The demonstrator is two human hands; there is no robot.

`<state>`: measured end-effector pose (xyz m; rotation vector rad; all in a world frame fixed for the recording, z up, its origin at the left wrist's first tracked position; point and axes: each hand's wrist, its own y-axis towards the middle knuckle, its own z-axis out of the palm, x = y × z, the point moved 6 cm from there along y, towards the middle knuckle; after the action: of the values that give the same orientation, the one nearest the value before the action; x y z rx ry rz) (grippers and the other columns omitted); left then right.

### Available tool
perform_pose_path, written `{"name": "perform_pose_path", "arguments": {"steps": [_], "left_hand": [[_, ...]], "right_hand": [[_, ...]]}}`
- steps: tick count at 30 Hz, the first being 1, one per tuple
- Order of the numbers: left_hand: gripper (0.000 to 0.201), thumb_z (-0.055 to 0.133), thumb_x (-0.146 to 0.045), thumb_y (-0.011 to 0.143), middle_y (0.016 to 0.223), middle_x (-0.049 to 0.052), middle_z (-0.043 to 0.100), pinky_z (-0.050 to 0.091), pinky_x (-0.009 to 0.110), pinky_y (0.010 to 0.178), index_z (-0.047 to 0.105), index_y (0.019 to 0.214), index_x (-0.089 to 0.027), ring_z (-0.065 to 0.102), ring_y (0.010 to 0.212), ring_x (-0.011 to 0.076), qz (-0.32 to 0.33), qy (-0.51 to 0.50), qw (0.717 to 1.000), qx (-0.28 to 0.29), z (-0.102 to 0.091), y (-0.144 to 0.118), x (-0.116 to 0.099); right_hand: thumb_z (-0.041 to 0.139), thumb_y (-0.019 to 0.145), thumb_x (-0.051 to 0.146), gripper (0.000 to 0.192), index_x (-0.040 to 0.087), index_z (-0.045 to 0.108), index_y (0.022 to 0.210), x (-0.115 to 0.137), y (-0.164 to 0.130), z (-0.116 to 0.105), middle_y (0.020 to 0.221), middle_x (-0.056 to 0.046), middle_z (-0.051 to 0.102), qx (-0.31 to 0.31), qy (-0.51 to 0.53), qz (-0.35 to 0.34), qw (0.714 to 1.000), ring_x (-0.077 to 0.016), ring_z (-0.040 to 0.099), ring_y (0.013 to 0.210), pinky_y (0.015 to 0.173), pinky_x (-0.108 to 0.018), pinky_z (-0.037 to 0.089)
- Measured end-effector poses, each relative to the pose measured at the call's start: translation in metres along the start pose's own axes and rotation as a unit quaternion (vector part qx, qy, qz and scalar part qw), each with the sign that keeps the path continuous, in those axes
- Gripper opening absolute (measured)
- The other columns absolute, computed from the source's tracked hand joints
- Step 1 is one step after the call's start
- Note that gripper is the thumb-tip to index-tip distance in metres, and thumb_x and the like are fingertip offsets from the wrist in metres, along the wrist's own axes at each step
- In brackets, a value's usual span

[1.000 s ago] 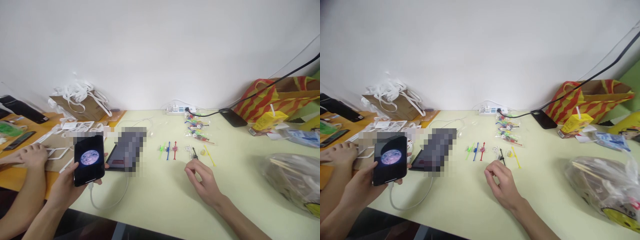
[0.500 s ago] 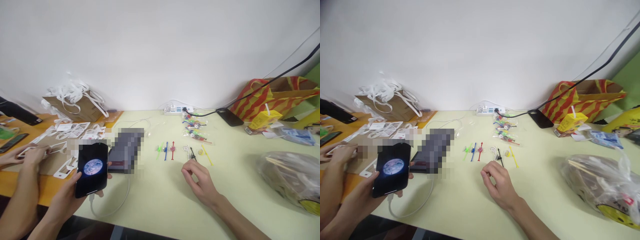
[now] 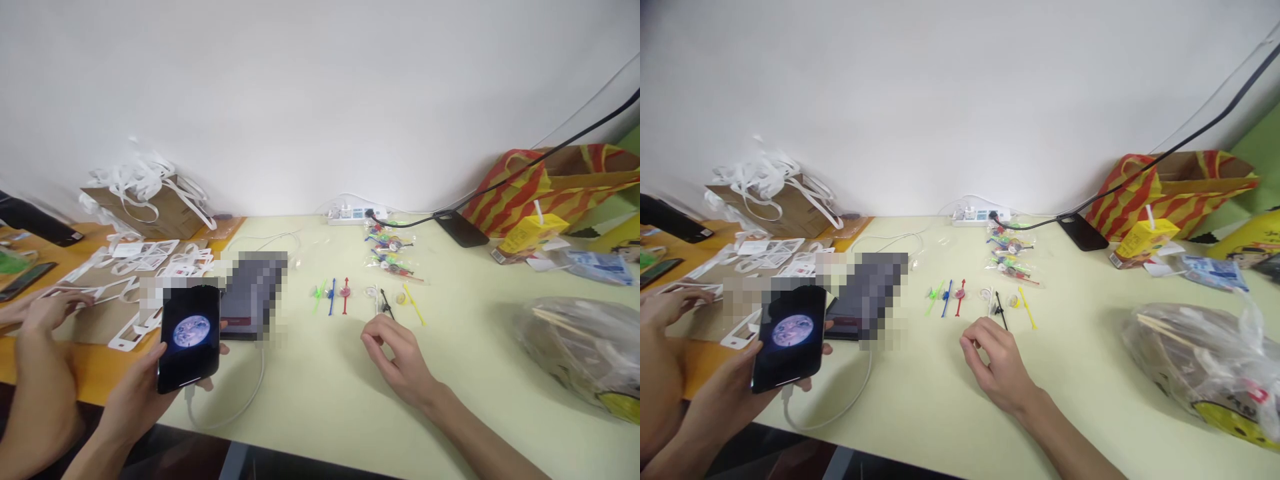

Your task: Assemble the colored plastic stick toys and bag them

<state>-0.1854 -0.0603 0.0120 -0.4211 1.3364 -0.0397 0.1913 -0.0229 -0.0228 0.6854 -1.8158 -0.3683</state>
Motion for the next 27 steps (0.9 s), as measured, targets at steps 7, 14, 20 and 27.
{"name": "perform_pose_path", "arguments": {"steps": [7, 14, 20, 27], "left_hand": [[0.082, 0.078, -0.032, 0.075, 0.135, 0.019, 0.064, 0.063, 0.046, 0.055, 0.043, 0.149, -0.023, 0.069, 0.099, 0.0482, 0.006, 0.022, 0.999, 0.030, -0.0006, 0.0000, -0.0037], [0.083, 0.077, -0.024, 0.075, 0.135, 0.020, 0.064, 0.063, 0.050, 0.057, 0.041, 0.150, -0.020, 0.069, 0.100, 0.0490, 0.009, 0.021, 0.999, 0.044, 0.0006, -0.0009, -0.0078], [0.075, 0.074, -0.017, 0.075, 0.137, 0.019, 0.063, 0.063, 0.053, 0.055, 0.049, 0.146, -0.024, 0.070, 0.098, 0.0503, 0.017, -0.012, 0.999, 0.043, 0.0024, -0.0013, -0.0079], [0.071, 0.076, -0.024, 0.077, 0.135, 0.026, 0.062, 0.062, 0.060, 0.055, 0.051, 0.142, -0.016, 0.067, 0.102, 0.0559, 0.056, 0.004, 0.997, 0.052, -0.0060, 0.0002, -0.0070]], "right_hand": [[0.047, 0.099, 0.013, 0.016, 0.021, 0.052, 0.086, 0.0016, -0.0001, 0.0007, 0.075, -0.002, 0.050, 0.005, 0.006, 0.006, 1.000, -0.0157, 0.046, 0.069, 0.062, -0.031, 0.039], [0.047, 0.099, 0.013, 0.016, 0.021, 0.051, 0.086, 0.0002, -0.0007, 0.0006, 0.075, -0.002, 0.050, 0.007, 0.012, 0.009, 1.000, -0.0158, 0.045, 0.069, 0.063, -0.031, 0.039], [0.047, 0.100, 0.012, 0.016, 0.021, 0.050, 0.087, 0.0009, -0.0016, 0.0007, 0.076, -0.002, 0.049, 0.006, 0.017, 0.011, 1.000, -0.0156, 0.045, 0.070, 0.064, -0.031, 0.038], [0.047, 0.099, 0.011, 0.016, 0.021, 0.049, 0.087, 0.0007, -0.0004, 0.0017, 0.076, -0.001, 0.049, 0.009, 0.017, 0.010, 1.000, -0.0145, 0.045, 0.070, 0.064, -0.030, 0.037]]}}
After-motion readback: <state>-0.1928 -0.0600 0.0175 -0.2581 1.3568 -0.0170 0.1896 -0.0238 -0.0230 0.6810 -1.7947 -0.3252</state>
